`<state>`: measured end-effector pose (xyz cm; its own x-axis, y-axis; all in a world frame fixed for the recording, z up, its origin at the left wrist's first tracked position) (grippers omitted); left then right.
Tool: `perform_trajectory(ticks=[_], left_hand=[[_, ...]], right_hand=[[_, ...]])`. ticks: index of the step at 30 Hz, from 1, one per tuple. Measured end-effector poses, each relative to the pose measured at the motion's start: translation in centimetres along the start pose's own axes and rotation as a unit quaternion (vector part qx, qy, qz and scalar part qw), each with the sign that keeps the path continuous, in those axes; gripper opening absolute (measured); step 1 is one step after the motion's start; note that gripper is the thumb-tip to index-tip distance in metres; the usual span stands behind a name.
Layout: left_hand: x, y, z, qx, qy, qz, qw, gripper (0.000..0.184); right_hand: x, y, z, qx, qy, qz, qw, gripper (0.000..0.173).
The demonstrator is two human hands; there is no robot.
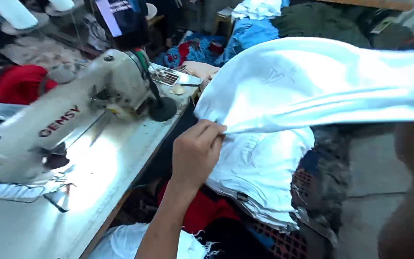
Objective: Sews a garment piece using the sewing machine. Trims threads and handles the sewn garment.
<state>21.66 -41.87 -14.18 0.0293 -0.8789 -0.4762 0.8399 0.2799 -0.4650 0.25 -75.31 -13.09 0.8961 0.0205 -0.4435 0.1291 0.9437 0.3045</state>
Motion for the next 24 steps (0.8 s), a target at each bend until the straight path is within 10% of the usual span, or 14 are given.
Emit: perform_trajectory(ticks=[3, 8, 10, 15, 19, 24], left_hand=[[6.5, 5.5, -4.6, -0.113, 0.092, -0.033, 0.989, 0.015], [9.3, 11.2, -17.5, -0.278, 0.393, 0.028, 0.876, 0.027], [5.5, 11.9, -20.3, -0.340, 0.362, 0.031, 0.868, 0.032], [-11.1, 11.2, -27.4, -0.362, 0.025, 0.142, 0.921, 0.036], [-22.4, 7.5, -37.7, -0.458, -0.112, 0.369, 0.801, 0.043], [-26.4, 6.3, -46.8, -0.587, -0.245, 0.349, 0.688, 0.049]], right_hand=[[1.1, -0.2, -5.9, 0.046, 0.329, -0.025, 0.943, 0.041], [7.6, 1.0, -19.6, 0.164, 0.740, -0.021, 0.652, 0.038], [9.1, 2.0, -20.4, 0.146, 0.764, 0.016, 0.628, 0.056], [16.8, 7.5, -17.2, 0.055, 0.686, 0.033, 0.725, 0.060], [21.2, 20.0, -20.3, -0.074, 0.700, 0.281, 0.652, 0.033], [22.0, 34.4, -24.6, -0.149, 0.671, 0.428, 0.587, 0.026]])
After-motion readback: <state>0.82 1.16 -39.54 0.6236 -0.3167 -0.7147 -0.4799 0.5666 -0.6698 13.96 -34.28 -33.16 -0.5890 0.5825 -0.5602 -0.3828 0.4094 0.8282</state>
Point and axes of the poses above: each hand's wrist, its own z-axis towards the middle knuckle, its own x-axis out of the palm, y = z × x, the point moved 2 cm from there along z, towards the middle knuckle, and after that the axes turned 11 degrees about -y, right-handed, at the moved point
